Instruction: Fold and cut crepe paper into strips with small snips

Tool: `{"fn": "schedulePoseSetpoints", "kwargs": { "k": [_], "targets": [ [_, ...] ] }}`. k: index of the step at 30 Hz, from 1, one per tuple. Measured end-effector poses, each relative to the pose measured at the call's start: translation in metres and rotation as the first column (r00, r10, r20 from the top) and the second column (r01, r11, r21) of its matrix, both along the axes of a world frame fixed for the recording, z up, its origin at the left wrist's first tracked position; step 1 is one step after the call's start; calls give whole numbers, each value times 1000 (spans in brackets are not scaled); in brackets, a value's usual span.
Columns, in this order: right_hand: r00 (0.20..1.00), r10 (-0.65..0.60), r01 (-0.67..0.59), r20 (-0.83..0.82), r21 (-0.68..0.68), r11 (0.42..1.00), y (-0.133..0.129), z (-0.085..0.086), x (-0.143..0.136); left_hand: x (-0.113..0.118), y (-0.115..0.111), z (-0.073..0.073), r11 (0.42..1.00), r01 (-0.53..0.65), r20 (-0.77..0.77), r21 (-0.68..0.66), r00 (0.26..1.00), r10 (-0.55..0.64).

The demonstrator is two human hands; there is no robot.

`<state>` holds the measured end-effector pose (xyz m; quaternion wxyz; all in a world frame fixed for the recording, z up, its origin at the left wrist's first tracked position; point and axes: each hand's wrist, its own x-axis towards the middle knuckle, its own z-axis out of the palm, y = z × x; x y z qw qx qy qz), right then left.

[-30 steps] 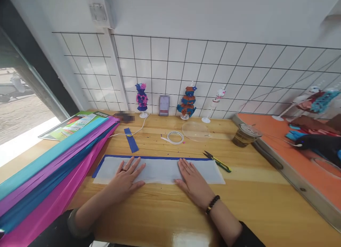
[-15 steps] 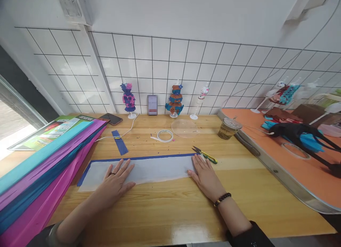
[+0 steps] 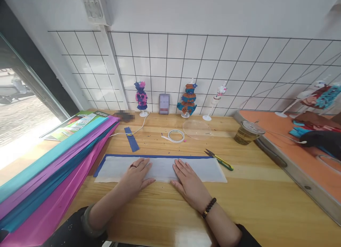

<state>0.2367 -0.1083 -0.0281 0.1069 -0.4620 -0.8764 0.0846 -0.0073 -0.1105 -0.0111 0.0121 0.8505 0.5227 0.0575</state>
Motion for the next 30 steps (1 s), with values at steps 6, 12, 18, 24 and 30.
{"fn": "schedulePoseSetpoints", "kwargs": {
  "k": [6, 12, 18, 24, 30],
  "targets": [
    [999, 25, -27, 23, 88, 996, 0, -5, 3, -4, -3, -4, 1000, 8, 33, 23, 999, -9],
    [976, 190, -214, 106, 312, 926, 4, -2, 12, -5, -2, -2, 1000, 14, 36, -2, 999, -14],
    [940, 261, -334, 221, 426, 841, 2, 0, 31, -3, -2, 2, 1000, 13, 46, -16, 999, -12],
    [943, 172, -278, 284, 391, 877, -5, 4, 44, -1, -2, 4, 998, -4, 9, -60, 1000, 4],
    [939, 106, -252, 328, 440, 862, -16, 11, 72, 5, 1, 9, 998, -13, -79, -54, 997, 9]
  ]
}}
